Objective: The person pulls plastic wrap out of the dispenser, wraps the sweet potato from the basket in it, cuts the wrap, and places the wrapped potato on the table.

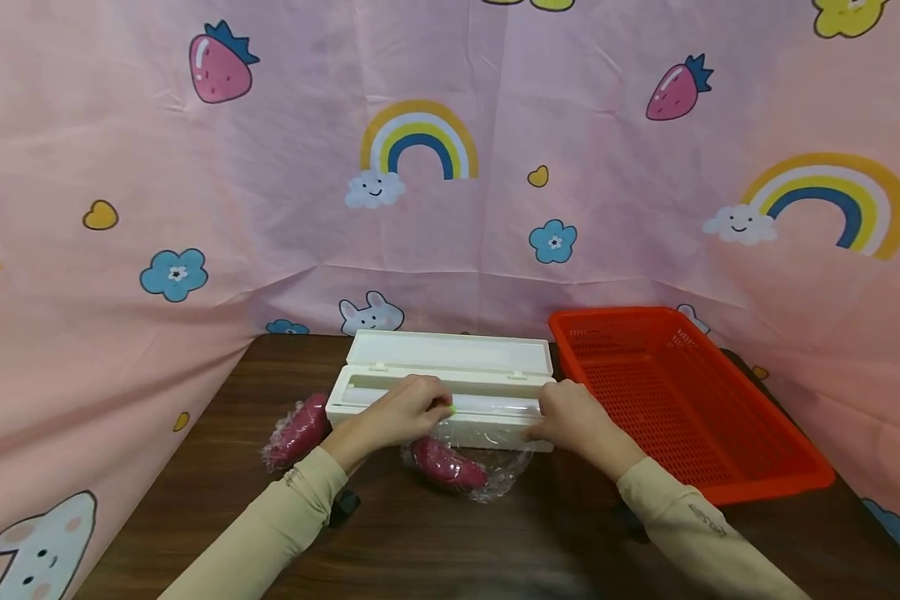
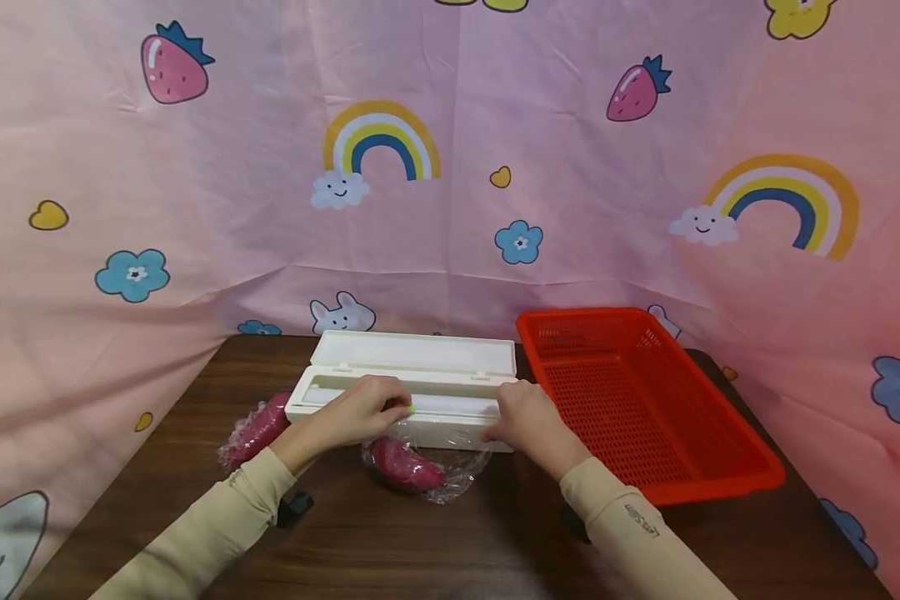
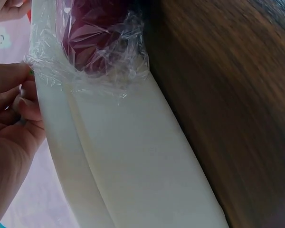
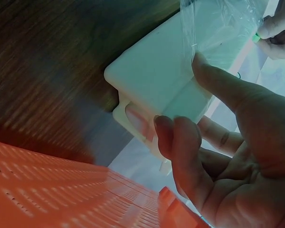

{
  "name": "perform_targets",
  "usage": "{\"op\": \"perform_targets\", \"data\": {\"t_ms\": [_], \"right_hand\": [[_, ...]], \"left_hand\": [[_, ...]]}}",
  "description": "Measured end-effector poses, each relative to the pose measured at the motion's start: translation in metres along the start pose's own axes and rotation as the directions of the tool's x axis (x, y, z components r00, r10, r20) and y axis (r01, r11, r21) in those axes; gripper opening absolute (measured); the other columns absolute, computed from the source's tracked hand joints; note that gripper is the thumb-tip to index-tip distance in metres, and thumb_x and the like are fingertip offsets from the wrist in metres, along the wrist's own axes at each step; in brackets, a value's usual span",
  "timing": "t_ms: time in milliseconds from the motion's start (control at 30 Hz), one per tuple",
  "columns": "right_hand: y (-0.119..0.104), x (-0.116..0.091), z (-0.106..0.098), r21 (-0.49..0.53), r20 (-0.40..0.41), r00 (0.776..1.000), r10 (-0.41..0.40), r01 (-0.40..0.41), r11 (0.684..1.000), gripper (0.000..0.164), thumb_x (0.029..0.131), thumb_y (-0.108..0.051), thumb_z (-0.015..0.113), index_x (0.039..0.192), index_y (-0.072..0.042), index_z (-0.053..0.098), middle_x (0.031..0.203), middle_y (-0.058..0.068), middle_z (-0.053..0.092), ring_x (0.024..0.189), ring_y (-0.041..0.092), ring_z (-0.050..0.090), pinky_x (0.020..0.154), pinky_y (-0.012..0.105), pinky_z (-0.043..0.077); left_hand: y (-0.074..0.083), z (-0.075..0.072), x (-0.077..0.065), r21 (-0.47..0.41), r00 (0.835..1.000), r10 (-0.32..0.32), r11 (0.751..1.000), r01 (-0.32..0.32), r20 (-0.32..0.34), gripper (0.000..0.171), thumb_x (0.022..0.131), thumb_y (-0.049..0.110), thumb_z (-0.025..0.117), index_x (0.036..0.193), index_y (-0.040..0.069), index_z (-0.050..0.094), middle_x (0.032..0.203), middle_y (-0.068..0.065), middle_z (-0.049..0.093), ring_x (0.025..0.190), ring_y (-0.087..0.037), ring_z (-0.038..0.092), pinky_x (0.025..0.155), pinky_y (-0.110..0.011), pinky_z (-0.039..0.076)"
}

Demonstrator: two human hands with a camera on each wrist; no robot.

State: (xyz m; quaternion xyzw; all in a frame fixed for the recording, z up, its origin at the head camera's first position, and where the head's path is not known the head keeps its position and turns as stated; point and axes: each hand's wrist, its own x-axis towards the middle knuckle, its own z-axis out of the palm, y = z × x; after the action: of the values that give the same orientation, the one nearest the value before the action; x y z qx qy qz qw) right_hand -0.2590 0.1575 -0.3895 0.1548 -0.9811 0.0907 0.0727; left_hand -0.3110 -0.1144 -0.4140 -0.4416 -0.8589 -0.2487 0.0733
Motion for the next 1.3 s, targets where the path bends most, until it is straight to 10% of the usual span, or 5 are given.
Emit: {"op": "perform_targets", "data": {"t_ms": [1300], "right_hand": [[0.002, -0.001, 0.004, -0.013, -0.026, 1.0, -0.012, 0.012, 1.0, 0.04, 0.067, -0.031, 0.095, 0.062, -0.011, 0.061, 0.052, -0.001, 0.055, 0.049, 0.014, 0.044, 0.047, 0.028, 0.038]], "left_hand": [[0.028, 0.022, 0.035, -0.026, 0.999, -0.005, 1.0, 0.006, 0.036, 0.016, 0.095, 0.01, 0.068, 0.079, 0.01, 0.072, 0.066, 0.005, 0.057, 0.058, -0.003, 0.043, 0.055, -0.02, 0.037]]}}
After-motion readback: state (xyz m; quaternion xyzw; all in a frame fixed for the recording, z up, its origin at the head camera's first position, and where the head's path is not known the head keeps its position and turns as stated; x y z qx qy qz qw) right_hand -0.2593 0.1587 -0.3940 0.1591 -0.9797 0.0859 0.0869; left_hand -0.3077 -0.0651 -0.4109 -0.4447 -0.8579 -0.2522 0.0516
